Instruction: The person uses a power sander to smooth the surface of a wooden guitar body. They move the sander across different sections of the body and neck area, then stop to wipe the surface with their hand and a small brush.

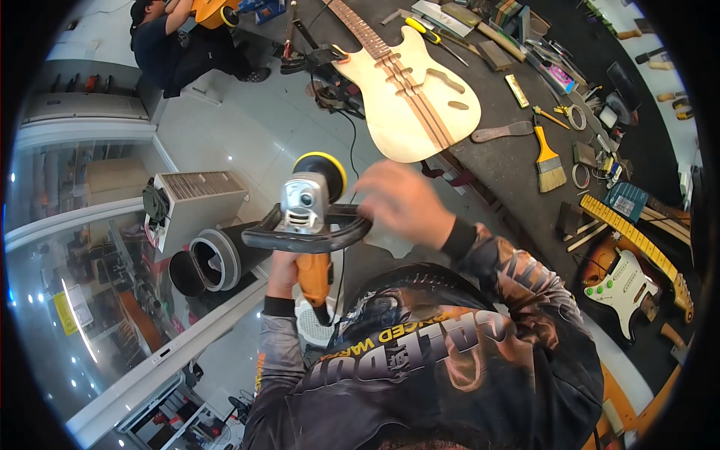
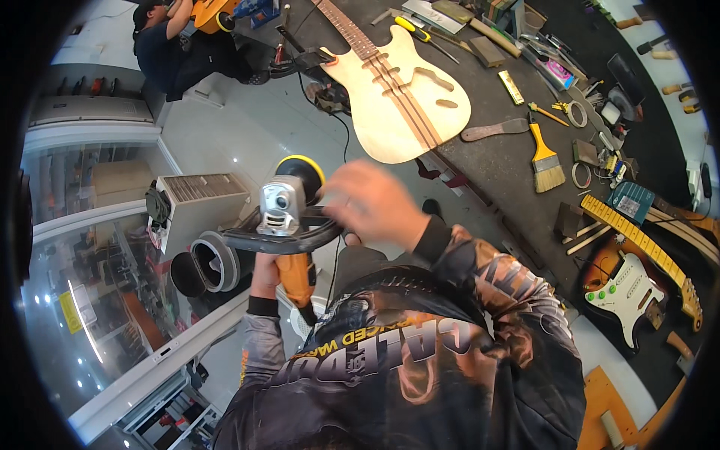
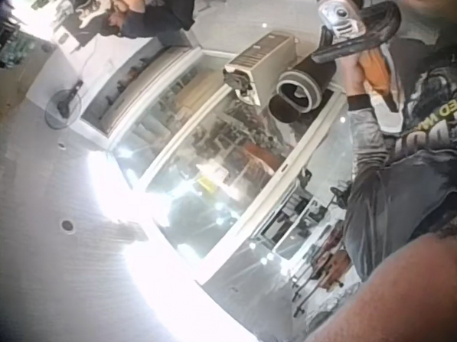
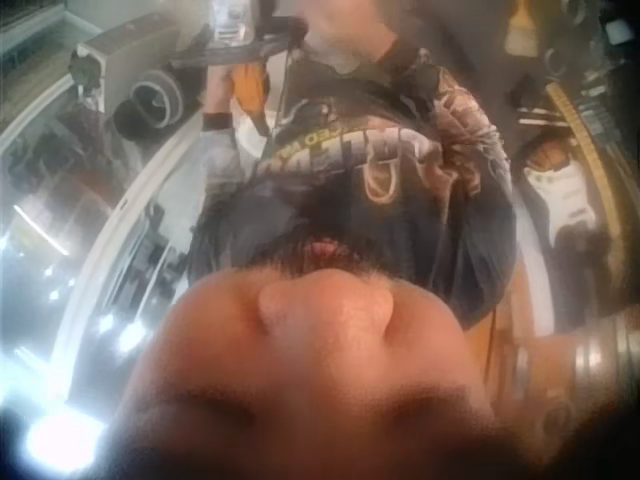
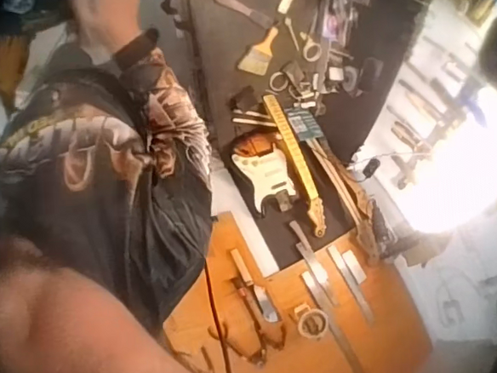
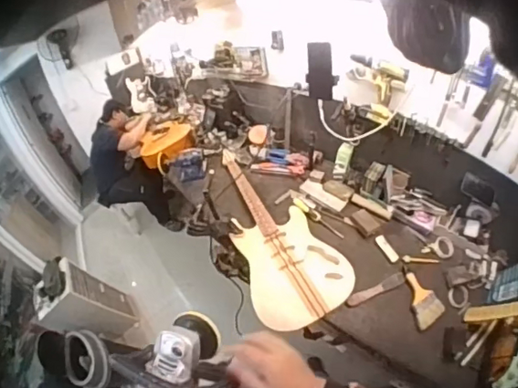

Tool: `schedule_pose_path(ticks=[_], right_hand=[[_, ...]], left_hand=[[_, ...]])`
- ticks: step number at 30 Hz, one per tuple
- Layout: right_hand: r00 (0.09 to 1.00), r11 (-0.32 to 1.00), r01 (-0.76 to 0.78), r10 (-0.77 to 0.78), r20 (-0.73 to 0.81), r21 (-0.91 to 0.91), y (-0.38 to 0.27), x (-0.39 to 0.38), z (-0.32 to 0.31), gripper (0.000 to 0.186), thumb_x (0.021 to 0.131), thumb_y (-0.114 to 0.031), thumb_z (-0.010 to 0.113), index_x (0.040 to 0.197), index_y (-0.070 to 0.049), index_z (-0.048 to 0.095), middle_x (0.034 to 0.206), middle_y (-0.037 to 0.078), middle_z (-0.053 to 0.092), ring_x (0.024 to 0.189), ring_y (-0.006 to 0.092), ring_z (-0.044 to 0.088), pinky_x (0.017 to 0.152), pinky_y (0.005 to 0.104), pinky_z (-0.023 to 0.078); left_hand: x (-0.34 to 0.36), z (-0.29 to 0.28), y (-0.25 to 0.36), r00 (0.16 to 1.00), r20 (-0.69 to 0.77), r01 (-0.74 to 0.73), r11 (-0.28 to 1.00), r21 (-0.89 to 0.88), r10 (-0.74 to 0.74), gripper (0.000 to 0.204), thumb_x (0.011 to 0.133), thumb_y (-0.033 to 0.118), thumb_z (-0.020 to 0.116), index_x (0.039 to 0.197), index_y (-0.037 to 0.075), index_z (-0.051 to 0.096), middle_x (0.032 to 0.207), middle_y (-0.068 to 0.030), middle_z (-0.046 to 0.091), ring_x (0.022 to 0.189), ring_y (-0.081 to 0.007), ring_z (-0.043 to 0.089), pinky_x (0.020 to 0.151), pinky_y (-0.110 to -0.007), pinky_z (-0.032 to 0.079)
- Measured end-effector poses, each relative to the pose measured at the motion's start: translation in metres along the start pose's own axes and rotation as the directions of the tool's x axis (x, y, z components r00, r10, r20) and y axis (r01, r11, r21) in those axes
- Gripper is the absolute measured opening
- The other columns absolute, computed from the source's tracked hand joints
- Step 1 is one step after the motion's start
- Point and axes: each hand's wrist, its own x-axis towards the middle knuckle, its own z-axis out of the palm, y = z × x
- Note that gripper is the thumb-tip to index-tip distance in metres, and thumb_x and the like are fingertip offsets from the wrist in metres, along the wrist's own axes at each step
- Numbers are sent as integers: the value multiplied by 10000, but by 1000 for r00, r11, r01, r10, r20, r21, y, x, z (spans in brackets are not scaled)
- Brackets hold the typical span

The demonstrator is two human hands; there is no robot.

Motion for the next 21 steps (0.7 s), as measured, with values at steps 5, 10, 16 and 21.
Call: schedule_pose_path(ticks=[5, 10, 16, 21], right_hand=[[900, 548, -432, 210, -382, -717, 186, -47, -3, 639, 1112, -367, 682, 1601, 22, 549, 1692, 295, 490, 1592, 471, 447, 1326, 567, 346], [858, 313, -502, 295, -420, -806, 227, -28, 49, 779, 1125, -491, 618, 1696, 16, 460, 1790, 300, 375, 1695, 472, 298, 1398, 582, 201], [981, 769, -182, 188, -55, -613, 191, 7, 205, 590, 970, -281, 780, 1498, -52, 646, 1666, 224, 559, 1646, 417, 420, 1354, 573, 352], [916, 851, -86, 272, 295, -518, 155, -33, 270, 465, 914, -15, 707, 1378, -50, 717, 1562, 208, 628, 1521, 395, 561, 1285, 524, 455]], left_hand=[[8, -120, 24, 1000, 29, -1, 1000, 24, 1, 621, 991, 209, 729, 1541, -48, 598, 1438, -198, 739, 1317, -365, 740, 1169, -514, 590], [25, -223, 53, 999, -38, 1, 999, 46, 1, 736, 1009, 381, 715, 1574, -64, 561, 1477, -259, 711, 1327, -435, 724, 1131, -616, 605], [40, -317, 89, 994, 35, 100, 989, 113, -105, 905, 1018, 598, 609, 1610, -82, 528, 1460, -305, 713, 1280, -475, 742, 1003, -589, 671], [51, -332, 128, 997, 73, -44, 995, 87, 38, 672, 977, 360, 773, 1500, -38, 633, 1365, -247, 762, 1201, -403, 778, 1012, -551, 660]])
